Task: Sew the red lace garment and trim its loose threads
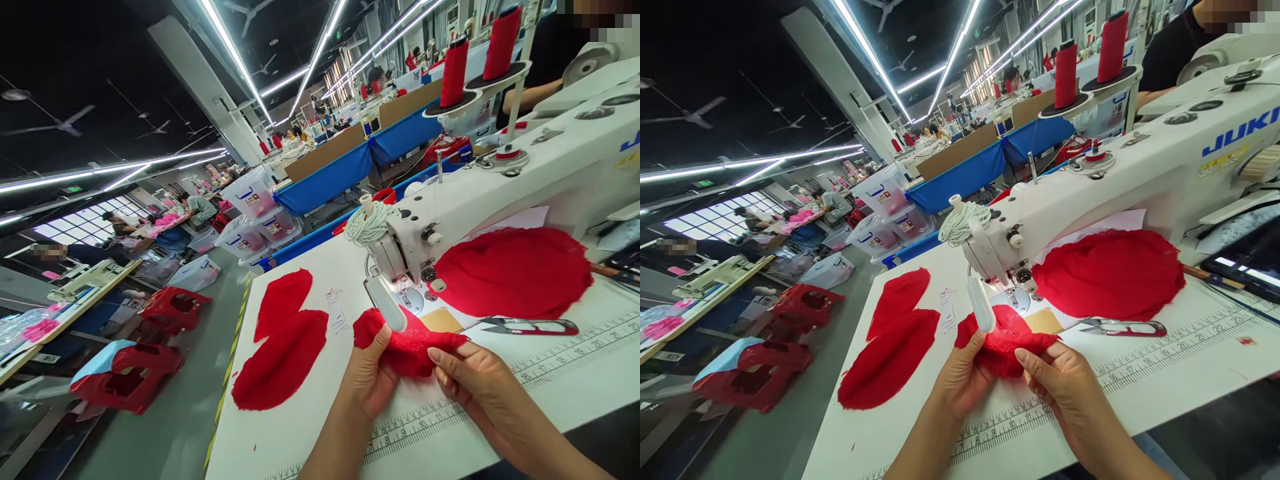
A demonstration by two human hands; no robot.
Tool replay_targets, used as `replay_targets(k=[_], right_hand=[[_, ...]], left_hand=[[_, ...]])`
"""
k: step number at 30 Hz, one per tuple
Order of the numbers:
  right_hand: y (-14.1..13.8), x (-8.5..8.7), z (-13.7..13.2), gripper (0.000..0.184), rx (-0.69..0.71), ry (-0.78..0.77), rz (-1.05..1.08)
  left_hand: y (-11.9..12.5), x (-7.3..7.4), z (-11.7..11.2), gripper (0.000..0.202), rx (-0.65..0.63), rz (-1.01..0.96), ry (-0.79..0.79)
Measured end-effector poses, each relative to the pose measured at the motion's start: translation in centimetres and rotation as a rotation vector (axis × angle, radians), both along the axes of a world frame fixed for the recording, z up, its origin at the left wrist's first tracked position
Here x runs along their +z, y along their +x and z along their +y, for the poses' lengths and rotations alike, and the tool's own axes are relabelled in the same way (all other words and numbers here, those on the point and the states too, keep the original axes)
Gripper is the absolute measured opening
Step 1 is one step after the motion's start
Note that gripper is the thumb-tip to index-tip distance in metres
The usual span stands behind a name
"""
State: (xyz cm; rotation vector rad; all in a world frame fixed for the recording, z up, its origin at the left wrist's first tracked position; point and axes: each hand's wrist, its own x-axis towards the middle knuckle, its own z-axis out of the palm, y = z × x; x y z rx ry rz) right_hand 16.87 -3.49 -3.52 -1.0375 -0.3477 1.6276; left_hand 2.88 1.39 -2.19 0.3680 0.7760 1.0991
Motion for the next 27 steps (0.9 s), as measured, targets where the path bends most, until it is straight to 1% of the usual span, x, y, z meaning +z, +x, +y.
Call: replay_targets(k=[4, 6, 8, 11, 13, 15, 17, 20, 22, 23, 24, 25, 27], right_hand=[[-0.4, -0.4, 0.4, 0.043, -0.025, -0.047, 0.027], [-0.4, -0.6, 0.4, 0.044, -0.024, -0.044, -0.015], [-0.3, -0.8, 0.2, 0.050, 0.021, -0.016, -0.095], [-0.1, -0.7, -0.3, 0.061, 0.116, 0.032, -0.236], [-0.1, -0.7, -0.5, 0.062, 0.128, 0.045, -0.285], [-0.1, -0.8, -0.7, 0.061, 0.114, 0.040, -0.292], [0.2, -1.3, -0.7, 0.054, 0.123, 0.031, -0.273], [0.7, -2.1, -0.5, 0.045, 0.142, 0.040, -0.237], [1.0, -2.3, -0.3, 0.045, 0.145, 0.067, -0.228], [1.1, -2.2, -0.2, 0.046, 0.137, 0.074, -0.229], [1.0, -1.9, 0.0, 0.046, 0.123, 0.076, -0.229], [0.9, -1.6, 0.1, 0.045, 0.104, 0.075, -0.226], [0.6, -0.9, 0.6, 0.040, 0.069, 0.069, -0.210]], left_hand=[[-0.1, -0.2, -0.1, 0.040, 0.003, 0.023, 0.004], [-0.1, -0.1, -0.1, 0.042, 0.020, 0.034, -0.003], [0.0, 0.1, -0.1, 0.042, 0.031, 0.037, -0.006], [0.1, 0.4, -0.2, 0.035, 0.076, 0.029, -0.037], [0.2, 0.6, -0.3, 0.026, 0.137, 0.032, -0.098], [0.2, 0.8, -0.3, 0.017, 0.190, 0.041, -0.143], [0.0, 1.0, 0.0, 0.009, 0.244, 0.063, -0.171], [-0.2, 1.2, 0.5, 0.010, 0.328, 0.097, -0.212], [-0.3, 1.2, 0.7, 0.010, 0.343, 0.086, -0.243], [-0.3, 1.0, 0.6, 0.007, 0.318, 0.061, -0.242], [-0.3, 0.9, 0.5, 0.004, 0.261, 0.025, -0.234], [-0.2, 0.7, 0.3, 0.010, 0.170, -0.016, -0.214], [-0.1, 0.4, -0.3, 0.036, -0.077, -0.077, -0.152]])
